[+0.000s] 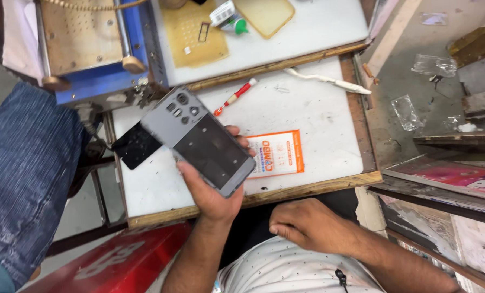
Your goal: The person disassembles a smartphone, removes the back cover, and cleans the rear surface with a cloth. They then reassemble the device, connect a charging cable, and apply adhesive to the battery area.
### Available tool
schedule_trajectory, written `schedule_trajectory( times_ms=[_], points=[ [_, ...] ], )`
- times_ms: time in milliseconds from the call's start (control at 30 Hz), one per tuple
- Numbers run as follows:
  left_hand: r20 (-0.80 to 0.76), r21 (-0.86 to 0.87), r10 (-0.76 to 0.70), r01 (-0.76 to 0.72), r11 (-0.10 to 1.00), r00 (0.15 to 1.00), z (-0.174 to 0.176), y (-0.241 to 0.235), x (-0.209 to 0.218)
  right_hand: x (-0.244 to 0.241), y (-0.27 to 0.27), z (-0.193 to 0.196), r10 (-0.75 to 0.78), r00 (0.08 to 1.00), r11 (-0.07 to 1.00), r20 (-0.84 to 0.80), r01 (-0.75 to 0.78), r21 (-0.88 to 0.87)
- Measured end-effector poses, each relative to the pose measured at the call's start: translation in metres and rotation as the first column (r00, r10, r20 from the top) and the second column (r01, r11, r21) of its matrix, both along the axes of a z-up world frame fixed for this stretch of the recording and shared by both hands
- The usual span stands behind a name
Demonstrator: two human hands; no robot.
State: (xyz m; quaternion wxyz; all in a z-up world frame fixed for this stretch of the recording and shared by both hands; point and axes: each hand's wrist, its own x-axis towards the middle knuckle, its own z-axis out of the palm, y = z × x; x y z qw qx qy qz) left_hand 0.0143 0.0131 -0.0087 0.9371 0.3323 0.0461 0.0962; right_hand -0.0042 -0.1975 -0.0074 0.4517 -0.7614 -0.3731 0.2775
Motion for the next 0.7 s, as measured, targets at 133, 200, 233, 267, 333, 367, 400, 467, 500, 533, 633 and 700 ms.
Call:
schedule_trajectory(
  times_ms=[133,200,233,267,333,367,400,467,500,533,633,700],
  points=[
    [0.023,-0.017,-0.035,0.036,0.999,0.999,0.002,-0.007,-0.003,0.008,0.01,0.003,-0.24,0.965,0.968,-0.105,0.245,0.044],
    [0.034,0.004,-0.045,0.045,0.999,0.998,0.002,-0.011,-0.005,0.011,0.011,0.004,-0.379,0.898,0.922,-0.221,0.388,-0.005],
    [0.035,0.025,-0.045,0.044,0.999,0.998,0.002,-0.012,-0.005,0.014,0.012,0.003,-0.403,0.862,0.901,-0.306,0.433,0.032],
    [0.036,0.047,-0.044,0.043,0.998,0.998,0.002,-0.013,-0.006,0.016,0.014,0.002,-0.42,0.82,0.876,-0.389,0.479,0.064],
    [0.026,0.05,-0.069,0.068,0.996,0.997,0.002,-0.014,-0.008,0.02,0.015,0.001,-0.411,0.777,0.838,-0.476,0.528,0.137],
    [0.019,0.051,-0.081,0.08,0.996,0.997,0.002,-0.014,-0.009,0.022,0.016,0.0,-0.395,0.782,0.829,-0.482,0.529,0.18],
    [0.026,0.073,-0.09,0.088,0.993,0.996,0.001,-0.014,-0.01,0.023,0.016,-0.001,-0.378,0.788,0.818,-0.486,0.53,0.223],
    [0.041,0.117,-0.107,0.102,0.988,0.993,0.0,-0.013,-0.012,0.025,0.016,0.0,-0.43,0.797,0.813,-0.424,0.546,0.202],
    [0.047,0.127,-0.122,0.115,0.985,0.991,-0.001,-0.013,-0.013,0.026,0.016,0.001,-0.454,0.801,0.811,-0.391,0.553,0.192],
    [0.052,0.137,-0.137,0.129,0.982,0.989,-0.002,-0.013,-0.014,0.026,0.016,0.002,-0.477,0.812,0.814,-0.336,0.552,0.179],
    [0.082,0.205,-0.189,0.169,0.964,0.978,-0.006,-0.013,-0.017,0.03,0.017,0.007,-0.536,0.83,0.818,-0.154,0.556,0.151],
    [0.098,0.26,-0.211,0.179,0.949,0.973,-0.009,-0.014,-0.019,0.032,0.018,0.01,-0.563,0.826,0.816,-0.012,0.559,0.146]
  ],
)
